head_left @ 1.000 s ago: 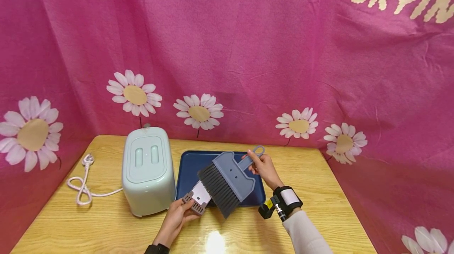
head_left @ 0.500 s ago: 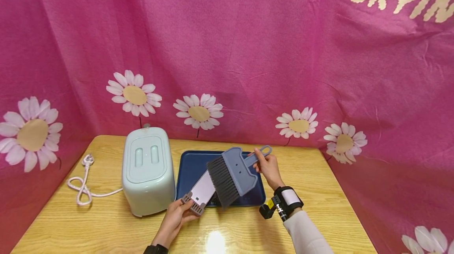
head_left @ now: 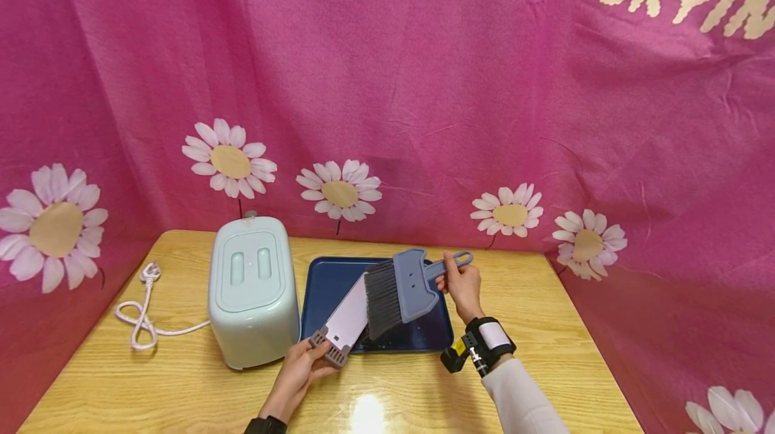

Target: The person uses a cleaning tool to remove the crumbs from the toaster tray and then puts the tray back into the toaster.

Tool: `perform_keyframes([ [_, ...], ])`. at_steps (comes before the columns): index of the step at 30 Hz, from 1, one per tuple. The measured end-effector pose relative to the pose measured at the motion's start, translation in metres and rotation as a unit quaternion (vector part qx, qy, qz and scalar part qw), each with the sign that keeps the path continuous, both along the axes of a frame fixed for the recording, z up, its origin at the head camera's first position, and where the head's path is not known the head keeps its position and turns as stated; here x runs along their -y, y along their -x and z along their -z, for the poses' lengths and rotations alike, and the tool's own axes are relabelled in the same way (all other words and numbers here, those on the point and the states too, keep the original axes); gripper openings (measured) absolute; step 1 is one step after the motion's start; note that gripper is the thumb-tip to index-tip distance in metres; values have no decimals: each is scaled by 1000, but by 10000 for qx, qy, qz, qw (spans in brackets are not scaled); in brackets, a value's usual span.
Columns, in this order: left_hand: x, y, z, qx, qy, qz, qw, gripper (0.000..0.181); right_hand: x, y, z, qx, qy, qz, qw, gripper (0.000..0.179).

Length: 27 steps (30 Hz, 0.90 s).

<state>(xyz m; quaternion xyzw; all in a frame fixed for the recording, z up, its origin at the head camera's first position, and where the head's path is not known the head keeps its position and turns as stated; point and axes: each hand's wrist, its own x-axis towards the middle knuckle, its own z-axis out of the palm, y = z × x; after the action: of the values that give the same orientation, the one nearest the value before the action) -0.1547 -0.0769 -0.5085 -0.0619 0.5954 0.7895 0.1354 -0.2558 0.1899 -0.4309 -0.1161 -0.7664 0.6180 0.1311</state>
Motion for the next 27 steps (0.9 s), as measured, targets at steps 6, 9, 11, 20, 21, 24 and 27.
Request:
perform_keyframes([
  [6, 1, 0, -1, 132, 1, -84, 9999, 45, -1, 0, -2, 98, 130, 152, 9998, 39],
  [9, 1, 0, -1, 123, -17, -132, 9998, 45, -3, 1, -1, 121, 148, 174, 9997, 37],
  [11, 1, 0, -1, 86, -29, -177, 9998, 44, -4, 2, 0, 122, 144, 187, 9996, 36],
  [20, 2, 1, -1, 126, -24, -368, 9992, 43, -10, 1, 0, 319, -13, 320, 9990, 37],
  [21, 2, 1, -1, 136, -22, -383, 9992, 43, -11, 1, 0, 351, 5, 333, 9988, 37],
  [24, 2, 1, -1, 153, -19, -426, 9990, 43, -11, 2, 0, 441, 57, 335, 9984, 38],
  [27, 2, 0, 0, 124, -25, -464, 9988, 43, -12, 2, 0, 483, 49, 318, 9983, 38],
])
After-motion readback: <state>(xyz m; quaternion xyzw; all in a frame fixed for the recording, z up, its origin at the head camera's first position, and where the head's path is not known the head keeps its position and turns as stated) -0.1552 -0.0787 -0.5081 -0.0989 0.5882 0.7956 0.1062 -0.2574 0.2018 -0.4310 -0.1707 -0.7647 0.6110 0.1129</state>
